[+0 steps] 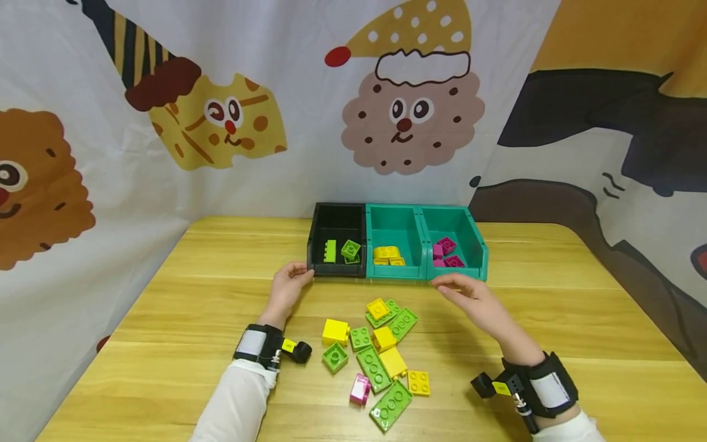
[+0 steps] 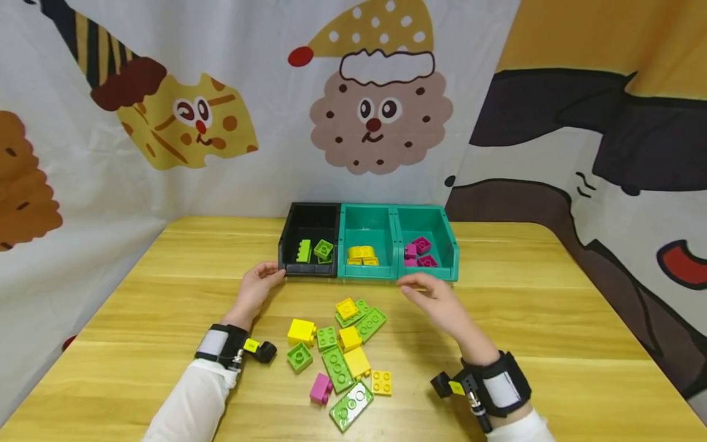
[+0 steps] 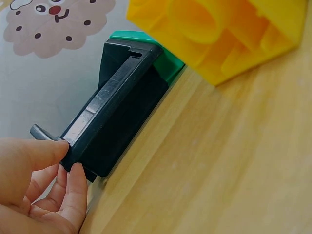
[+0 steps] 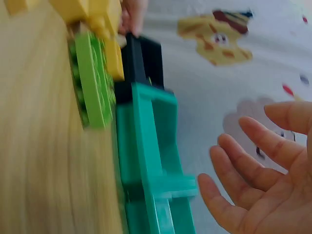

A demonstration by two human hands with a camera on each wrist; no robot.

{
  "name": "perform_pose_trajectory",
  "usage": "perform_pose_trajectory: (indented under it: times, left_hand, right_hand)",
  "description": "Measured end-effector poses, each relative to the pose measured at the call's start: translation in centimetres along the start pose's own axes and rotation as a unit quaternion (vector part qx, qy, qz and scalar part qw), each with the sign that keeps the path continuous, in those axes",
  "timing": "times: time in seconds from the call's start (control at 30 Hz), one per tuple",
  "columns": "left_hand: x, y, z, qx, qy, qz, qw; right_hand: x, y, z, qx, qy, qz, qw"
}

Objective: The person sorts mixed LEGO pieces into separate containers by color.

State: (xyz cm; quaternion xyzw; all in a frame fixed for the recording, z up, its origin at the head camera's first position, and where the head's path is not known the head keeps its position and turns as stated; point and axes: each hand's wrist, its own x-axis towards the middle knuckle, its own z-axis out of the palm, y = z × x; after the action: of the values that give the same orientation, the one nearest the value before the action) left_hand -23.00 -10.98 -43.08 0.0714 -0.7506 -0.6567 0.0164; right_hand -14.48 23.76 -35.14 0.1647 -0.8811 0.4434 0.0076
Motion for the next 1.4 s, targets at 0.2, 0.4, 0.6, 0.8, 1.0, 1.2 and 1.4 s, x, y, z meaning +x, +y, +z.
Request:
perform_pose_trajectory:
  times: [0.2, 0.4, 0.6, 0.8, 1.0, 1.2, 1.4]
  left_hand:
    - [0.1, -0.2, 0.0, 0.006, -0.001, -0.003, 1.0000]
    - [0.2, -0.2, 0.0, 0.003, -0.001, 0.000, 1.0000]
    - [0.3, -0.3, -0.1, 0.001, 0.000, -0.003, 1.0000]
    - [0.4, -0.4, -0.1, 0.001, -0.001, 0.000, 1.0000]
    - [0.4, -0.3, 0.0, 0.010, -0.001, 0.000, 1.0000]
    - [0.4, -0.3, 0.1, 0.006, -0.003, -0.002, 1.0000]
    - [0.3, -0.2, 0.1, 0.001, -0.001, -0.004, 1.0000]
  right_hand:
    - [-0.3, 1.1, -2.4, 0.025, 0.067, 0.028, 0.997]
    - [-0.4, 2.9, -4.2, 0.045, 0.155, 0.063, 0.985]
    - [0.3, 5.2, -4.3, 0.058, 0.201, 0.156, 0.965]
    - [0.9, 7.5, -3.3, 0.144, 0.200, 0.230, 0.941]
    - [0.5, 9.4, -3.1, 0.301, 0.147, 0.214, 0.918]
    - [0.5, 11.3, -2.9, 0.378, 0.141, 0.171, 0.899]
    - [0.9, 11.9, -2.8, 0.395, 0.155, 0.174, 0.888]
